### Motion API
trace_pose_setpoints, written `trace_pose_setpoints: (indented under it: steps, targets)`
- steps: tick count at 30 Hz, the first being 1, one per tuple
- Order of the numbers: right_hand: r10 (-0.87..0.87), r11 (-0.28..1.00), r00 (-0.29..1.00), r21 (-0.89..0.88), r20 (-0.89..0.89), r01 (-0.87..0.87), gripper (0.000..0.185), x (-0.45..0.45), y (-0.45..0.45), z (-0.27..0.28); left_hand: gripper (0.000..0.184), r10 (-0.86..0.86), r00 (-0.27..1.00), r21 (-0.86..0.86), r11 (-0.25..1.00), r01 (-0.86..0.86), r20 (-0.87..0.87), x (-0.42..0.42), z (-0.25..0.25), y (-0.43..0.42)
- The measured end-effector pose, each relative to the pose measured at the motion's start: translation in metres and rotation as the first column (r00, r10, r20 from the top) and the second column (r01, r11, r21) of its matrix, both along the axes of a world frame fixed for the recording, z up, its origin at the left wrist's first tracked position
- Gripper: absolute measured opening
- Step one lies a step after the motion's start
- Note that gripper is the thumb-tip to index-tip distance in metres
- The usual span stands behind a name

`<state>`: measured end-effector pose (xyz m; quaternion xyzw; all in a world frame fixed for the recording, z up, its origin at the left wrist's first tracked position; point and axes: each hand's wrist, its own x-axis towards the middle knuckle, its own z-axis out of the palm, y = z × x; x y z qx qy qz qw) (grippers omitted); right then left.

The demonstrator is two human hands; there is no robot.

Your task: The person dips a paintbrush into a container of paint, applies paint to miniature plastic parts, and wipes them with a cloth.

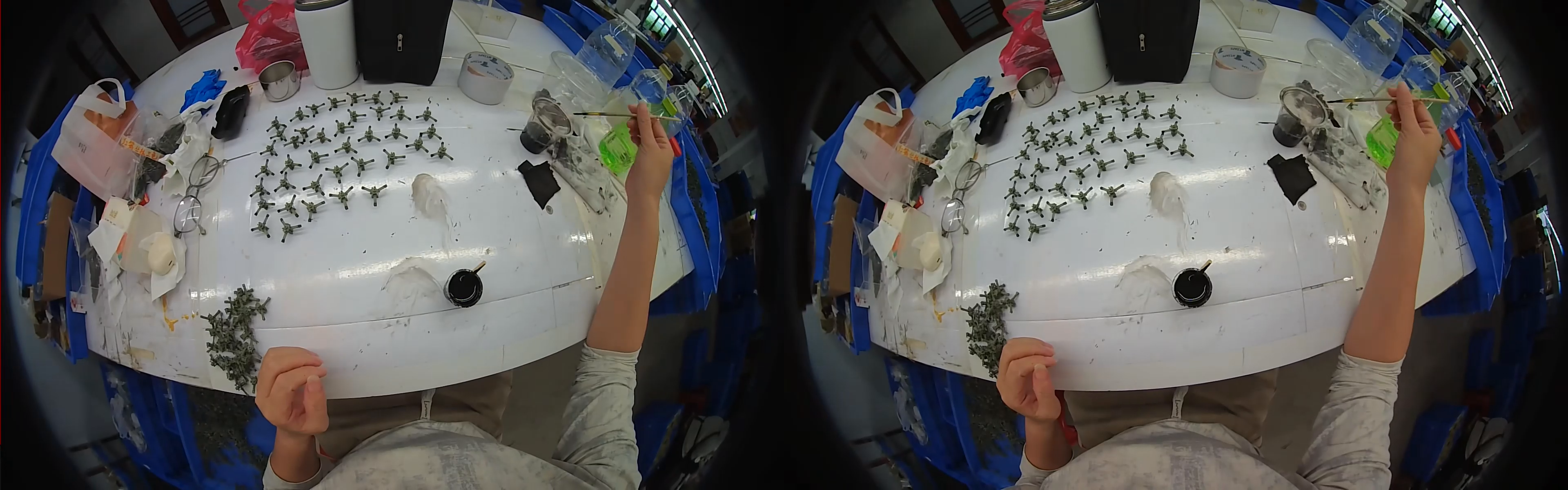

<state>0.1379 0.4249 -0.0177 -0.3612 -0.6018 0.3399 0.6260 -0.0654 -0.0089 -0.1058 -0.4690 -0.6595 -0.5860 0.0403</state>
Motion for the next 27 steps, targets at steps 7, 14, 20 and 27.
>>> trace_pose_setpoints:
  steps: [7,14,20,27]
  targets:
    - [0.132,0.938,0.99,-0.33,0.058,-0.106,0.022,0.027,0.028,-0.053,0.006,-0.017,1.0,0.005,1.0,0.017,-0.008,0.0,0.0,0.0]
    - [0.048,0.966,0.998,-0.258,0.036,-0.037,0.025,0.039,0.035,-0.051,0.006,-0.009,1.0,0.005,1.0,0.009,-0.003,0.001,-0.001,0.0]
    - [0.079,0.963,0.982,-0.267,0.172,-0.03,0.024,0.034,0.028,-0.043,0.006,-0.015,1.0,0.006,1.0,0.015,-0.005,0.0,-0.001,0.0]
    - [0.293,0.953,0.942,-0.131,0.162,-0.274,0.022,-0.005,0.007,-0.008,0.007,-0.022,1.0,0.011,1.0,0.022,-0.001,0.001,-0.001,0.002]
